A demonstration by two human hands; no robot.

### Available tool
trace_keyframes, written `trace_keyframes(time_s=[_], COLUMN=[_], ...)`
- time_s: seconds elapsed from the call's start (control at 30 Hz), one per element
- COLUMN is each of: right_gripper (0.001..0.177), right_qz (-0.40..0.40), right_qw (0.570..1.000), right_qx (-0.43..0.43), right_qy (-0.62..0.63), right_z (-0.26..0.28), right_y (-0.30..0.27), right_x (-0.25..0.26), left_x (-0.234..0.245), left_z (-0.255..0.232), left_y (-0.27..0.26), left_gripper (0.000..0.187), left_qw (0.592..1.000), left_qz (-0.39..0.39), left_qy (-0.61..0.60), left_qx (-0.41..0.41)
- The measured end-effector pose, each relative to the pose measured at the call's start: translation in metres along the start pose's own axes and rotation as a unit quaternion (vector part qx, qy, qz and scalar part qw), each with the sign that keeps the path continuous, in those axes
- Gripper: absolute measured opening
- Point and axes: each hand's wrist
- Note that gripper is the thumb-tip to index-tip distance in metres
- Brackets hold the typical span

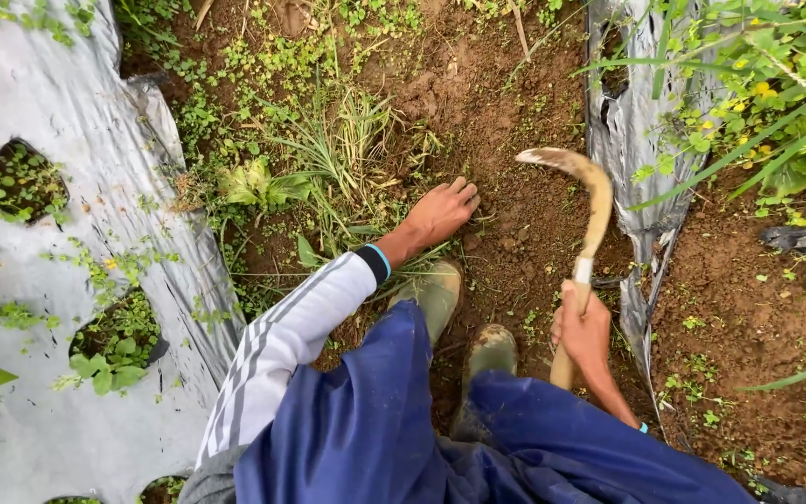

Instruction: The person uses a sickle to cut weeds and grass growing in a garden bed covered with plastic mulch. They pull the cut vegetation by hand and gather it into a pile on the ground.

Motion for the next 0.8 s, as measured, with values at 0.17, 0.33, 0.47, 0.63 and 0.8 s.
trace_keyframes(time_s=[0.17, 0.33, 0.47, 0.63, 0.8], right_gripper=[0.028, 0.027, 0.022, 0.024, 0.021], right_qz=[-0.003, 0.057, 0.076, 0.127, 0.116], right_qw=[1.000, 0.997, 0.994, 0.989, 0.991], right_qx=[0.021, 0.026, 0.036, 0.035, 0.042], right_qy=[0.023, 0.045, 0.069, 0.070, 0.042], right_z=[0.040, 0.058, 0.078, 0.068, 0.062], right_y=[0.004, 0.009, 0.010, 0.019, 0.015], right_x=[-0.001, -0.027, -0.044, -0.067, -0.065], left_x=[-0.027, 0.002, 0.017, 0.085, 0.115], left_z=[0.016, 0.028, 0.025, -0.004, 0.029], left_y=[-0.025, -0.091, -0.106, -0.064, -0.004], left_gripper=[0.018, 0.015, 0.015, 0.014, 0.019], left_qw=[0.994, 0.958, 0.939, 0.953, 0.981], left_qz=[0.095, 0.268, 0.297, 0.259, 0.132], left_qy=[-0.041, 0.002, -0.056, -0.020, -0.035], left_qx=[0.023, 0.101, 0.166, 0.159, 0.139])
Point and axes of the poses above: each hand's wrist, its own y-axis towards the middle knuckle, its own x-axis out of the back of the hand, z = x × y, and after that the axes turned 10 degrees about -x, right-handed
